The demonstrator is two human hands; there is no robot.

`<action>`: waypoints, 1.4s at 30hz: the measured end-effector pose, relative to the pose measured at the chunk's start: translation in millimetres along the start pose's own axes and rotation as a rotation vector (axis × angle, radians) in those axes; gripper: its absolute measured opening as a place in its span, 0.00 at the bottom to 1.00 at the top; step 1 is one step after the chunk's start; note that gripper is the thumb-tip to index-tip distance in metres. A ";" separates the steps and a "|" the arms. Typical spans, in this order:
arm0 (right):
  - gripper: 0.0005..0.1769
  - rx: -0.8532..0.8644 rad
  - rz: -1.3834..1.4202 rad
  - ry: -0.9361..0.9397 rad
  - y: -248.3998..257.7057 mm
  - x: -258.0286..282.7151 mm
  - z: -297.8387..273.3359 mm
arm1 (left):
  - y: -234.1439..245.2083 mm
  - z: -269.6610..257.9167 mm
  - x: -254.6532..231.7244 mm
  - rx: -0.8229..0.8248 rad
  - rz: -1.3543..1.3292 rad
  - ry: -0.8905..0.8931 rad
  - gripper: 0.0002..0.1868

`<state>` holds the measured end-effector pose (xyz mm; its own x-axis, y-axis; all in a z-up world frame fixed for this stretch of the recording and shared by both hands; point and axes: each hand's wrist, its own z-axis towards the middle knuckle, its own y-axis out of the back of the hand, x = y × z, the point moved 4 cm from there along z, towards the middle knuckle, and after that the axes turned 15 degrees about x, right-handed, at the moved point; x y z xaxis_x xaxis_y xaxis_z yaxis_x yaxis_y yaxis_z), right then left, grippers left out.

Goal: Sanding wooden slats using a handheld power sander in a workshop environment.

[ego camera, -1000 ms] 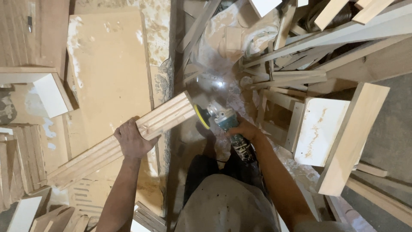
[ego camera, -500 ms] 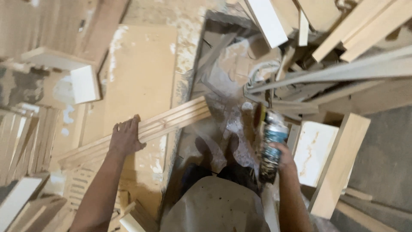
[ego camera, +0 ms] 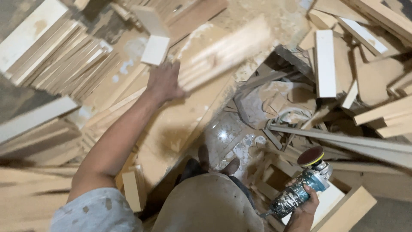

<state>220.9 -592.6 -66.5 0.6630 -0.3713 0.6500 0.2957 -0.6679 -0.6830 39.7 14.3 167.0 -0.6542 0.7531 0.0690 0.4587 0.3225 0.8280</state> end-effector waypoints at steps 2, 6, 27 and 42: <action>0.29 0.124 0.067 0.003 0.5 4.0 8.3 | 28.5 -14.5 -5.7 -0.076 -0.025 0.099 0.65; 0.26 0.140 0.015 -0.134 24.6 2.0 27.8 | 26.5 -28.7 1.3 -0.113 -0.705 0.371 0.67; 0.19 -0.398 -0.490 -0.050 -13.9 48.6 4.3 | -216.1 46.3 -6.5 -0.115 -1.425 1.391 0.58; 0.24 -0.269 -0.321 -0.243 -56.2 13.6 6.5 | -246.2 39.0 20.5 -0.409 -1.018 0.929 0.64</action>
<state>217.7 -555.9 -21.4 0.7181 0.0211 0.6956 0.3447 -0.8791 -0.3292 -63.1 -27.4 -57.1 -0.8080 -0.3920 -0.4399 -0.5360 0.1790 0.8250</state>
